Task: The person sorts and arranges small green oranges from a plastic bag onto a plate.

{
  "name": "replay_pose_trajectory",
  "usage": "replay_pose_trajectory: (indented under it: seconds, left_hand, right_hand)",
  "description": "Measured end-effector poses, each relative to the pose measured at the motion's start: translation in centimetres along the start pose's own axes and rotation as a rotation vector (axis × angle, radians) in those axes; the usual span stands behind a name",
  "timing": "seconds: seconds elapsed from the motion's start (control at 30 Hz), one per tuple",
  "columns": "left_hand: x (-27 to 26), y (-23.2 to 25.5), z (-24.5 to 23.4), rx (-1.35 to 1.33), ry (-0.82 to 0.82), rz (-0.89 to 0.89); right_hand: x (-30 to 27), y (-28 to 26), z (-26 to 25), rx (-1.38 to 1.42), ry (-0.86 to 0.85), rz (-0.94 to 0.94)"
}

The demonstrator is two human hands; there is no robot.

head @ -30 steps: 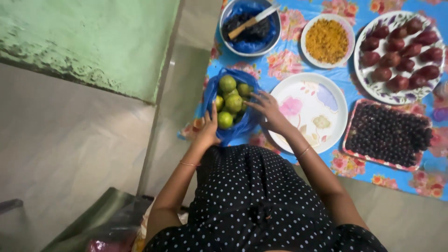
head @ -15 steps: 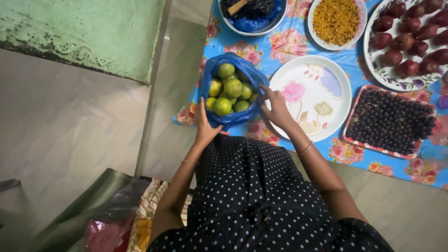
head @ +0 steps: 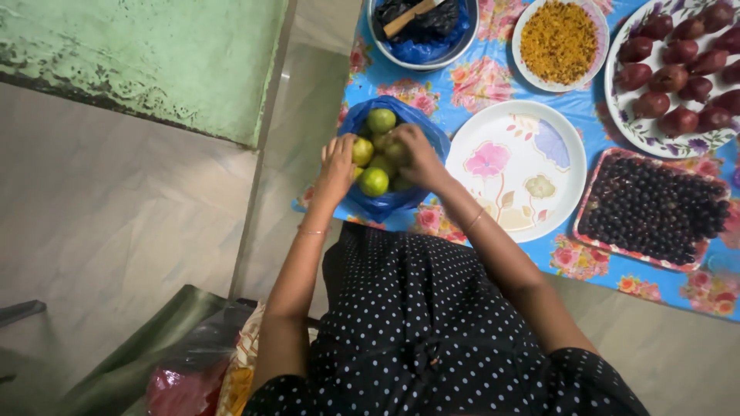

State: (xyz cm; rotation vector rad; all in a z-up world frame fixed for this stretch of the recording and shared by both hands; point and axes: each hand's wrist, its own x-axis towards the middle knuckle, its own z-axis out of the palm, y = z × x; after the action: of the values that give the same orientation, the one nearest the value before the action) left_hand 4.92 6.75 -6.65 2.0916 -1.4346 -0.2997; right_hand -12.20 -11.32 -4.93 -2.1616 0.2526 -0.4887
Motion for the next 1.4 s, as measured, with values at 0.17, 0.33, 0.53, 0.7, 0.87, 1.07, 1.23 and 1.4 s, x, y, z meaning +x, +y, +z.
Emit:
replay_pose_trajectory:
  seconds: [0.17, 0.33, 0.53, 0.7, 0.87, 1.07, 1.23, 1.4]
  left_hand:
    - [0.7, -1.6, 0.2, 0.055, -0.071, 0.048]
    - [2.1, -3.0, 2.1, 0.07, -0.187, -0.057]
    - [1.9, -5.2, 3.6, -0.258, -0.195, -0.062]
    - [1.7, 3.5, -4.5, 0.005, 0.067, 0.07]
    - [0.5, 3.6, -3.0, -0.941, 0.107, -0.088]
    - [0.9, 8.0, -1.2, -1.021, 0.119, 0.045]
    - [2.0, 13.2, 0.4, -0.527, -0.024, 0.322]
    - [2.8, 16.2, -1.1, -0.03, -0.141, -0.018]
  right_hand:
    - [-1.9, 1.7, -3.0, 0.382, 0.112, 0.243]
    - [-2.0, 2.1, -5.5, 0.961, 0.18, 0.55]
    - [-2.6, 2.1, -5.7, 1.083, 0.117, 0.585]
    - [-1.8, 0.4, -3.7, -0.088, 0.193, 0.181]
    - [-0.8, -1.6, -2.8, -0.219, 0.181, 0.224]
    - [-3.1, -3.3, -5.2, 0.346, 0.139, 0.347]
    - [-6.4, -5.1, -9.2, 0.598, -0.124, 0.433]
    - [-11.7, -1.3, -10.8, 0.434, 0.259, 0.526]
